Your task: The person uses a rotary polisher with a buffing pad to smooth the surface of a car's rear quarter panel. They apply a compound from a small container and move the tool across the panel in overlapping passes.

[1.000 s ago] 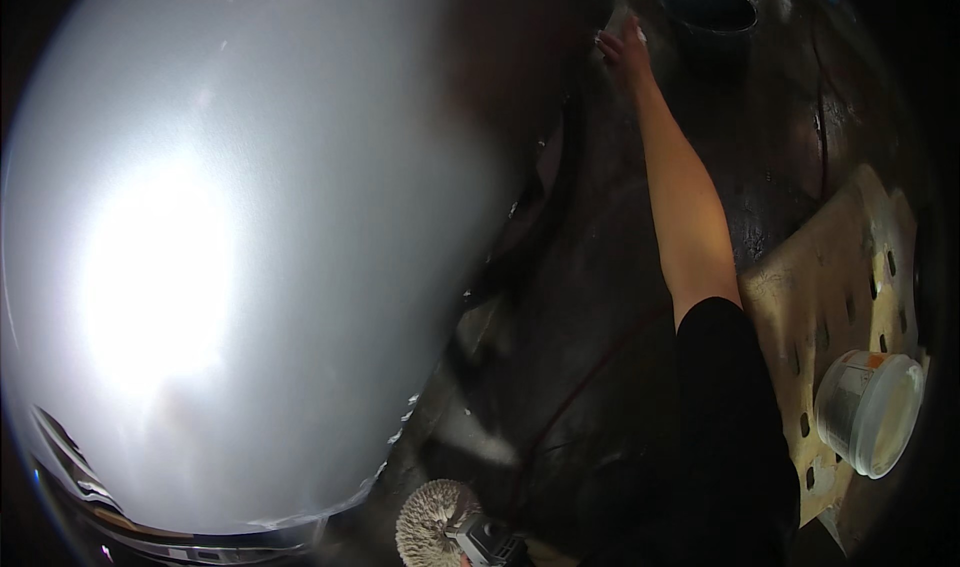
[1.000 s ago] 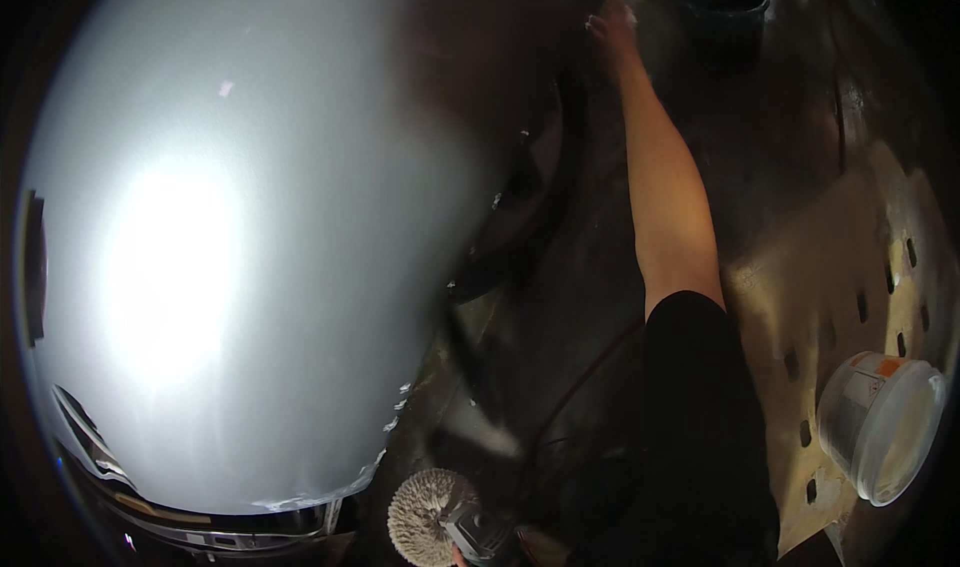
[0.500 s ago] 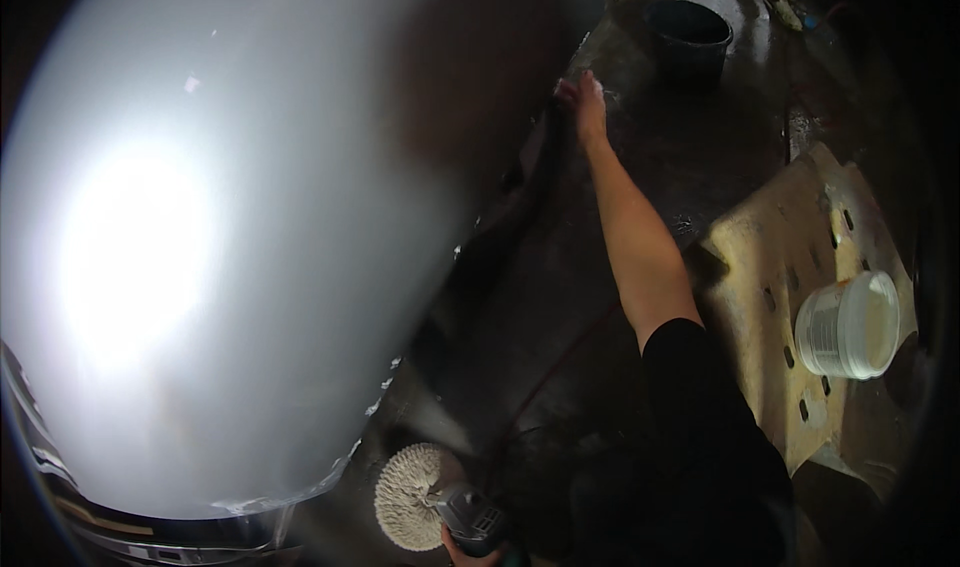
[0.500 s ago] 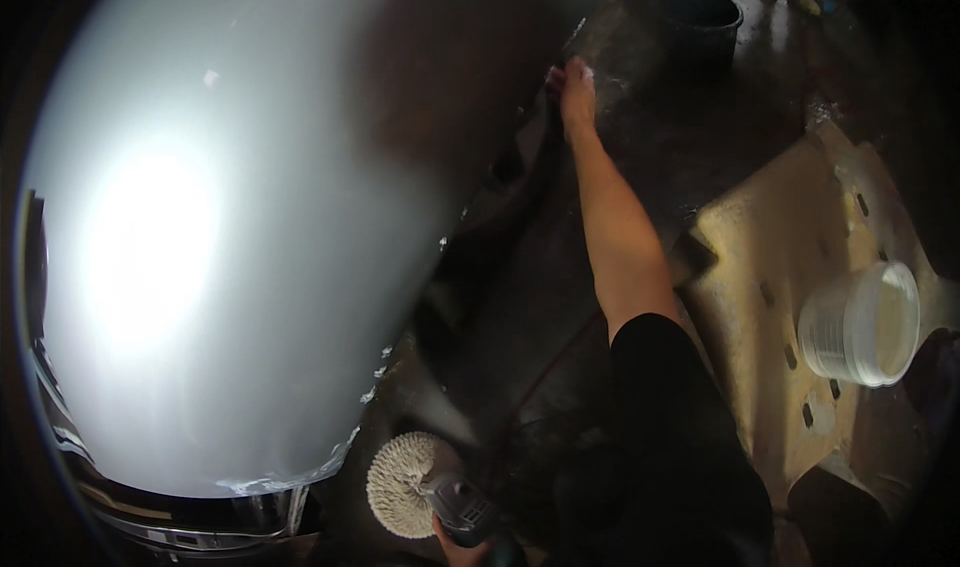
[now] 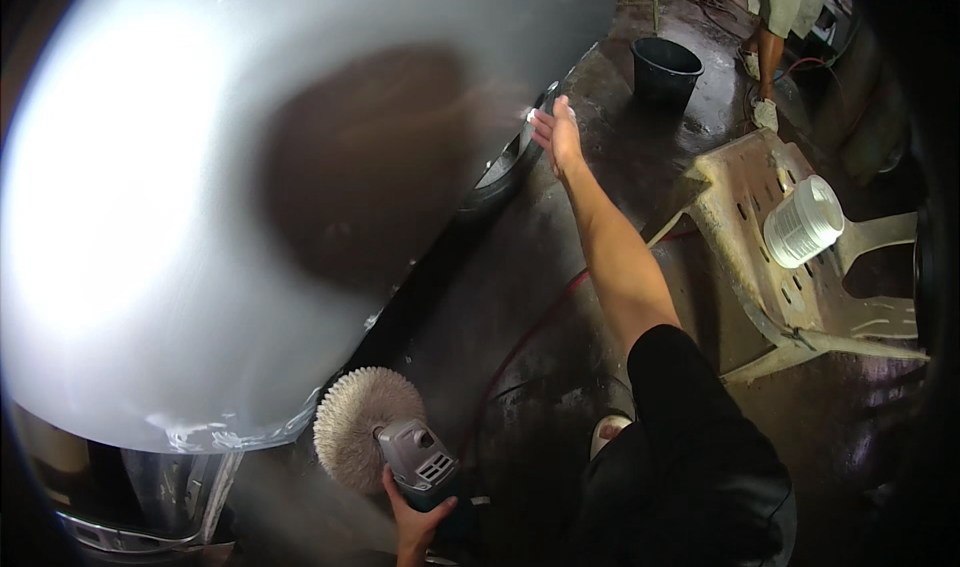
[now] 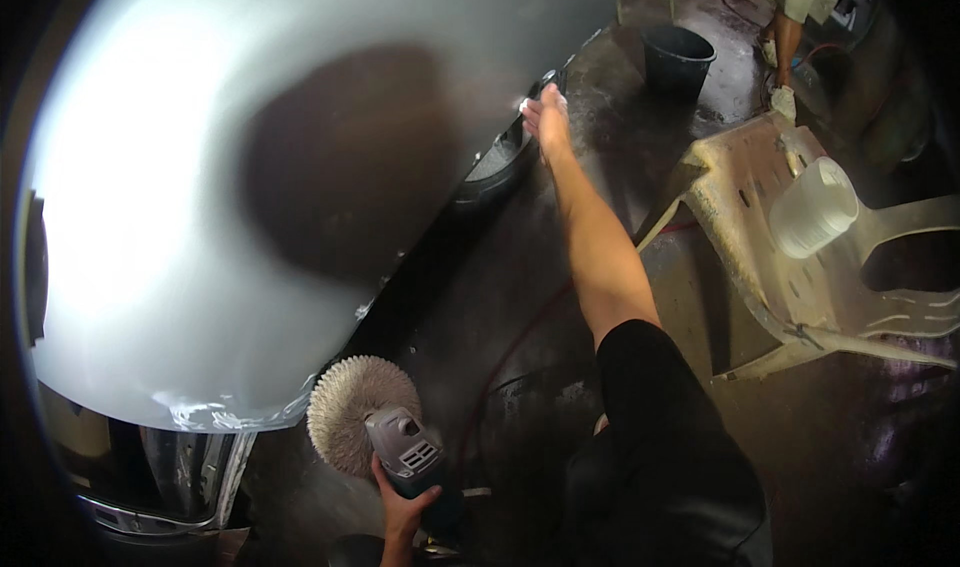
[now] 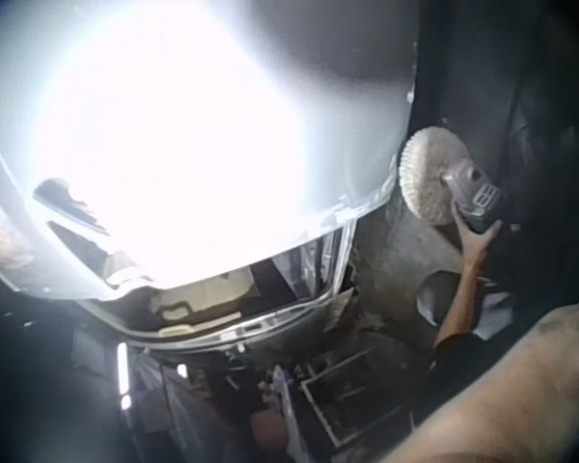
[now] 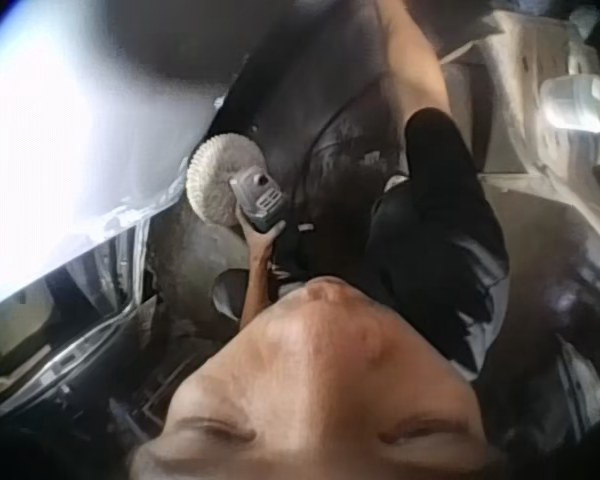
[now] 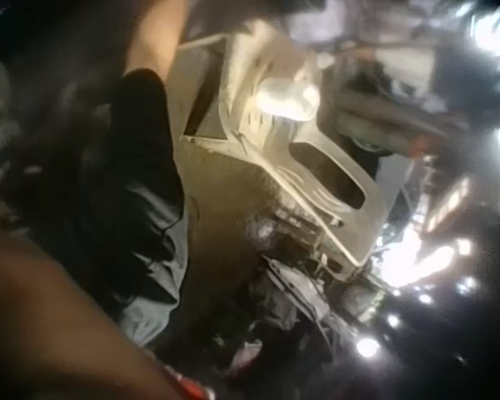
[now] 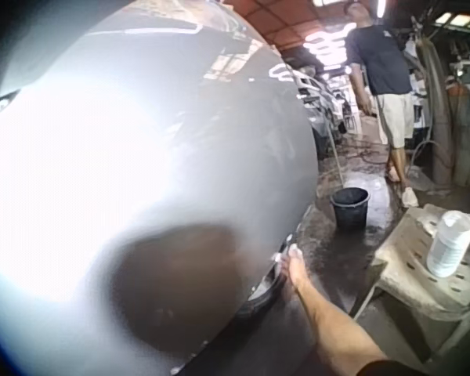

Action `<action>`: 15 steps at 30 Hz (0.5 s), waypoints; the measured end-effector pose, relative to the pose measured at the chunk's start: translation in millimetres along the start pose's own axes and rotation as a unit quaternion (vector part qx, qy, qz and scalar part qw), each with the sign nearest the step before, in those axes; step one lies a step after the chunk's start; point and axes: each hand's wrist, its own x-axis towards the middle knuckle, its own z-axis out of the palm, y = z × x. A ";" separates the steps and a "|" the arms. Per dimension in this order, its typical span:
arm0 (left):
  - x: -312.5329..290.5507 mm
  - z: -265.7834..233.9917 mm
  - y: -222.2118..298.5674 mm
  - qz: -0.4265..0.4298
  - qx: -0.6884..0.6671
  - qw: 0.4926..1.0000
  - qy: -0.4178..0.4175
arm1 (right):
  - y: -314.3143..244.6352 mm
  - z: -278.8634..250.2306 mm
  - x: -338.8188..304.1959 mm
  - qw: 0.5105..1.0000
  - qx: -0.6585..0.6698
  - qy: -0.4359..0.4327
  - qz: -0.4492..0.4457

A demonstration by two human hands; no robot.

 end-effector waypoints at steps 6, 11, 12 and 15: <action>-8.7 -36.5 -11.9 0.031 0.010 0.995 -0.097 | 32.0 44.6 -84.6 0.998 0.059 0.013 0.025; -3.5 -74.3 -25.3 0.049 0.031 0.984 -0.170 | 46.5 73.9 -145.5 0.995 0.062 -0.035 0.069; -2.5 -82.4 -29.9 0.054 0.042 0.981 -0.181 | 49.0 71.5 -154.3 0.996 0.051 -0.048 0.057; 2.5 -99.1 -42.0 0.064 0.062 0.975 -0.202 | 62.0 67.8 -174.2 0.999 0.028 -0.026 0.006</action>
